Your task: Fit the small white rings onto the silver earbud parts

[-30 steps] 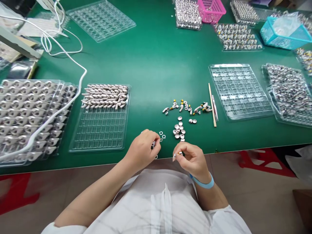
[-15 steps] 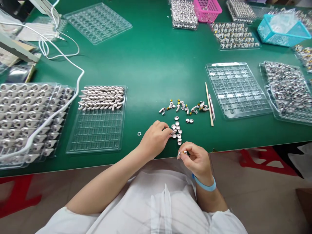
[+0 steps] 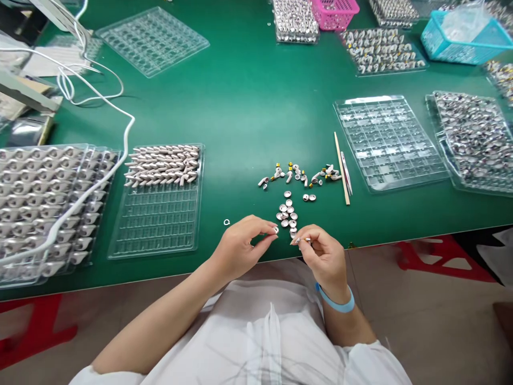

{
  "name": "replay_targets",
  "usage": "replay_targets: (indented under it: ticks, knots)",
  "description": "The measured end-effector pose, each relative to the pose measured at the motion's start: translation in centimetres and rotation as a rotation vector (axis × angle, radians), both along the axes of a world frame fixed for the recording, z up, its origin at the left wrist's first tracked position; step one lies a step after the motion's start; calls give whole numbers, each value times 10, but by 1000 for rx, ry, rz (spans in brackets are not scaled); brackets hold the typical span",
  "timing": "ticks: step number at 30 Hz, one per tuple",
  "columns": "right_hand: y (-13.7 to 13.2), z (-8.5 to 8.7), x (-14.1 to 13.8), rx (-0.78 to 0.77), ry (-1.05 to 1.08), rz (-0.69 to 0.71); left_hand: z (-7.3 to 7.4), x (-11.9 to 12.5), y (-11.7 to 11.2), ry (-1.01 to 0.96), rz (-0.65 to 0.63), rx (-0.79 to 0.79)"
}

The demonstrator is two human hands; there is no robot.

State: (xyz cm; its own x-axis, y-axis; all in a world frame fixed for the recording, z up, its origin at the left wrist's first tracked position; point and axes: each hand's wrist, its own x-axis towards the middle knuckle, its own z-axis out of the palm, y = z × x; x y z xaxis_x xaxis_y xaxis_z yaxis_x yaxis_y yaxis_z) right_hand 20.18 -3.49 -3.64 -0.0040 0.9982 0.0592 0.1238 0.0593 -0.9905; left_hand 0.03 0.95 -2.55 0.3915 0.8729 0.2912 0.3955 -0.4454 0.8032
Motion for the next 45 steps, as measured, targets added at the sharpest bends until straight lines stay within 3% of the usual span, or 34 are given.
replay_targets:
  ticks: [6, 11, 23, 32, 38, 45]
  knots:
    - [0, 7, -16, 204, -119, 117, 4, -1, -14, -6, 59, -105]
    - [3, 10, -26, 377, -318, 189, -3, -4, -17, -23, 10, 8]
    - [4, 9, -31, 453, -461, 269, -1, -11, -16, 111, 75, -131]
    - [8, 12, -27, 410, -398, 296, 16, -19, -9, 50, -142, -376]
    - [8, 19, -27, 148, -247, 59, 11, -16, -13, -91, 14, -538]
    - [10, 16, -32, 172, -256, 92, 8, -5, -19, -188, 114, -457]
